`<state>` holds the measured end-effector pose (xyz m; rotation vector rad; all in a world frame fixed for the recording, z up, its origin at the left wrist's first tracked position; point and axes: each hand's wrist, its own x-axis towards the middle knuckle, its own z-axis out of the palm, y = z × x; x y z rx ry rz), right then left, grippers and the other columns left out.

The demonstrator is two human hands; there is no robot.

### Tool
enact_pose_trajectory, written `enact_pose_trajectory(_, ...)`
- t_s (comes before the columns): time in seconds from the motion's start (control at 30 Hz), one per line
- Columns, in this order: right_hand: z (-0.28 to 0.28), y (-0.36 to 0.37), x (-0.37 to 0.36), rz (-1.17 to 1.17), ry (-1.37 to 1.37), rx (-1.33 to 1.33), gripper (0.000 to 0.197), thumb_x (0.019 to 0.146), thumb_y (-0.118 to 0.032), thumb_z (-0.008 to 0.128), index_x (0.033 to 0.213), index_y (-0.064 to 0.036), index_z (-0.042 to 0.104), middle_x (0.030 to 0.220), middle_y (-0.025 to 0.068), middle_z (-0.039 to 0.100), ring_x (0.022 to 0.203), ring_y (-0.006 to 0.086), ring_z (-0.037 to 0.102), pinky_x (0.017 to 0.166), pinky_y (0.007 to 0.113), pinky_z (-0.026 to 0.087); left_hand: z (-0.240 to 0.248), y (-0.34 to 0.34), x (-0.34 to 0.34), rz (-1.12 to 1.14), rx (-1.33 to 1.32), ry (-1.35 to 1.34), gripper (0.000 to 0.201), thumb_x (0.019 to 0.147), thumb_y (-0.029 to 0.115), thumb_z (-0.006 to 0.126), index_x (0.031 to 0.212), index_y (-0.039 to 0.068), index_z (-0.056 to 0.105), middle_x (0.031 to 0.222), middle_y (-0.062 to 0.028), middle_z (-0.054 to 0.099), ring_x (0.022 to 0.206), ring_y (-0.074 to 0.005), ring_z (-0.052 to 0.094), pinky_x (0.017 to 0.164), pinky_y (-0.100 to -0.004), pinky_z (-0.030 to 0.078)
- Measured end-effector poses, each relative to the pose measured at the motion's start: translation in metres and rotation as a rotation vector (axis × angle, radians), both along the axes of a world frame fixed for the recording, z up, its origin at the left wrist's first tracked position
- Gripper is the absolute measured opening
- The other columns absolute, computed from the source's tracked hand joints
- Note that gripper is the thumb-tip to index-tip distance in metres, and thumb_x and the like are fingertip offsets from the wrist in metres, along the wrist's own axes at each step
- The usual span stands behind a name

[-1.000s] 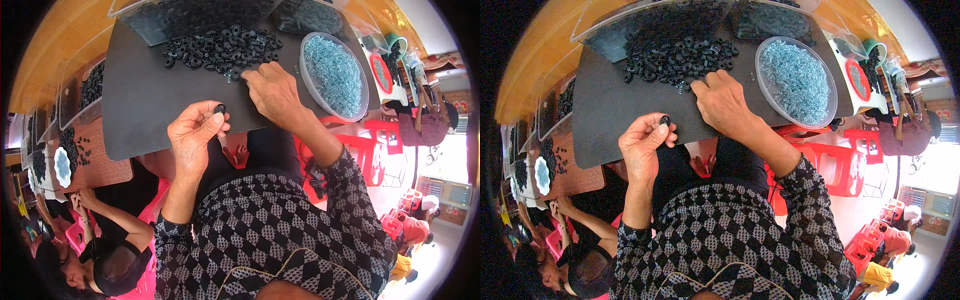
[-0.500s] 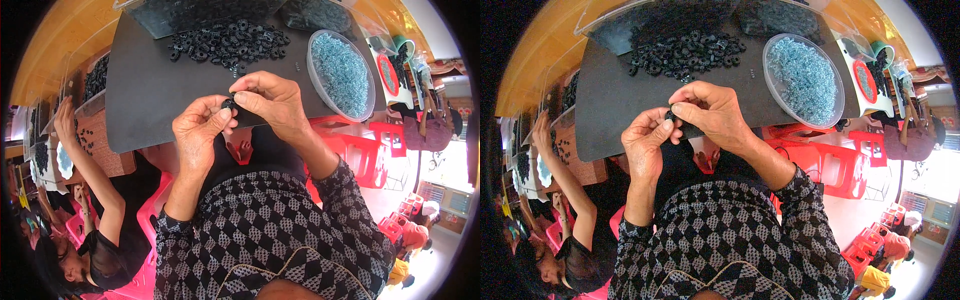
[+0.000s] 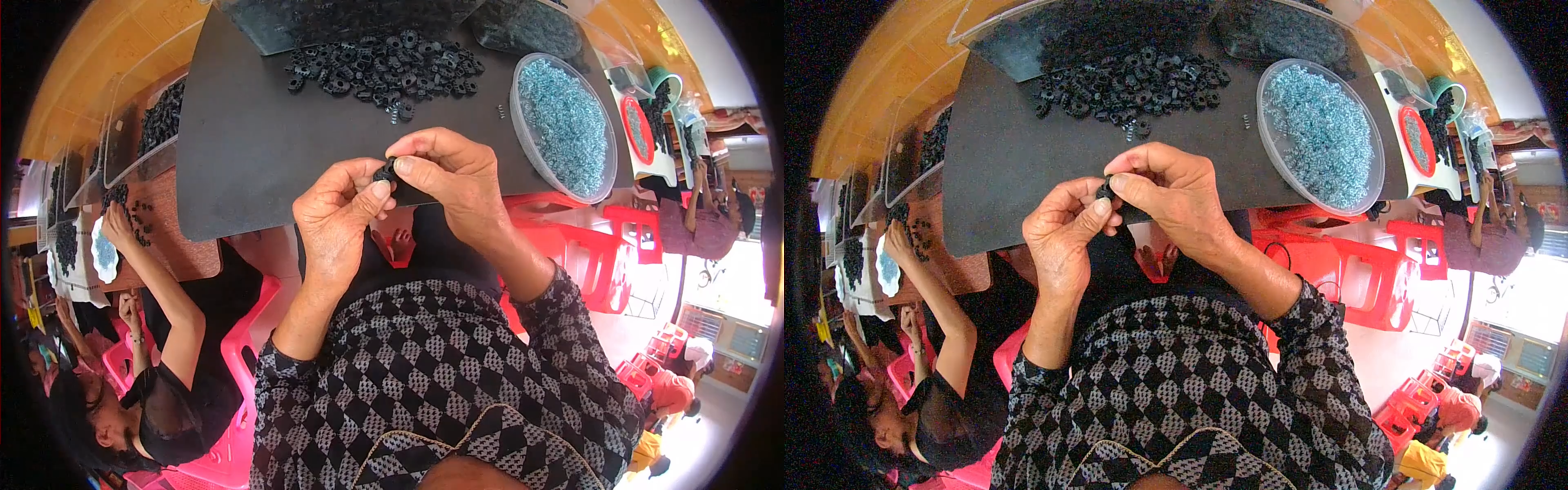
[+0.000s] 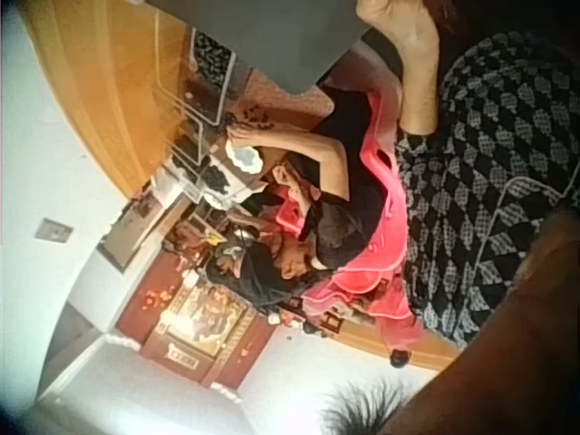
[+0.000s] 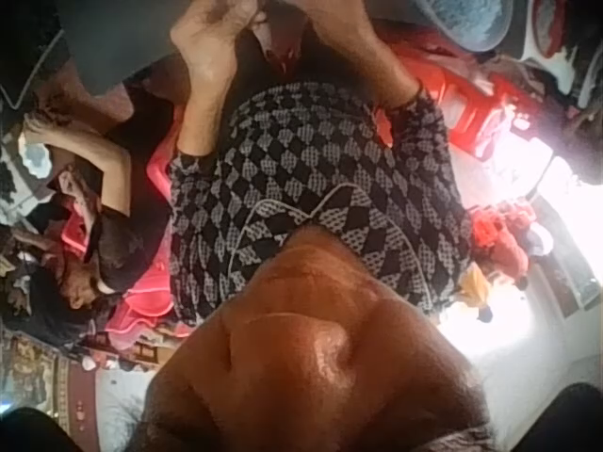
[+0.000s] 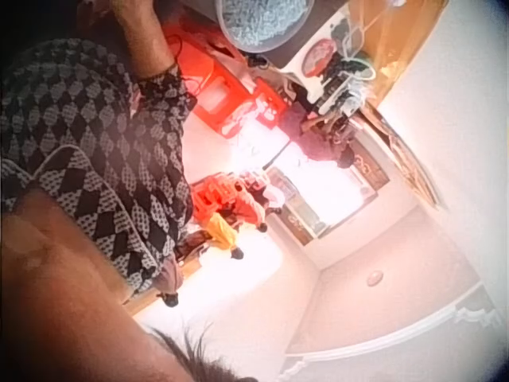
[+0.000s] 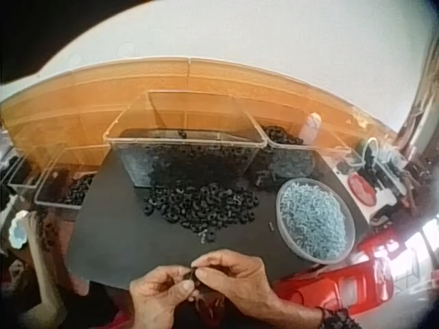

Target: The person assembles small components by picking up springs and black plastic parts and inserting the springs into the plastic parts by hand.

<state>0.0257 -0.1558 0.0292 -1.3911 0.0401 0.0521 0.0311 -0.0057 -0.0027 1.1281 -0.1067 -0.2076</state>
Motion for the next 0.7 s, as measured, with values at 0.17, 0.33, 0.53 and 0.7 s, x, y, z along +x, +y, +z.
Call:
enact_pose_trajectory(0.17,0.001,0.002,-0.004,-0.015,0.020,-0.138,0.013,0.085,-0.002,0.060,0.097,0.0021,0.062,0.087,0.0018,0.062,0.081,0.0072,0.058,0.073,0.021,0.047,0.001,-0.001,-0.005,0.052,0.131,-0.054,0.018,0.081,0.003,0.067,0.098,-0.004,0.063,0.078,0.0000,0.058,0.066,-0.0067,0.052,0.059,-0.0184,0.043)
enact_pose_trajectory(0.33,0.002,-0.003,-0.005,0.055,-0.012,-0.357,0.012,0.085,-0.003,0.060,0.096,0.0018,0.061,0.087,0.0010,0.061,0.080,0.0063,0.057,0.071,0.021,0.047,-0.002,0.001,-0.004,0.068,0.242,-0.140,0.017,0.077,0.001,0.069,0.093,-0.003,0.065,0.074,0.0002,0.055,0.066,-0.0069,0.050,0.059,-0.0198,0.042)
enact_pose_trajectory(0.53,0.010,-0.011,-0.001,0.134,-0.101,-0.512,0.014,0.084,-0.011,0.059,0.091,-0.0002,0.061,0.074,0.0082,0.061,0.063,0.0114,0.057,0.058,0.028,0.046,0.002,0.005,-0.004,0.065,0.337,-0.266,0.017,0.075,-0.001,0.070,0.091,-0.004,0.065,0.075,-0.0016,0.056,0.067,-0.0079,0.052,0.061,-0.0201,0.043)
enact_pose_trajectory(0.7,0.009,-0.021,0.007,0.315,-0.580,-0.911,0.015,0.079,-0.012,0.057,0.089,-0.0006,0.059,0.075,0.0149,0.059,0.074,0.0339,0.056,0.064,0.042,0.045,0.004,0.005,-0.005,0.031,0.407,-0.286,0.017,0.075,0.000,0.071,0.090,-0.005,0.065,0.077,-0.0012,0.056,0.069,-0.0079,0.052,0.063,-0.0194,0.043)
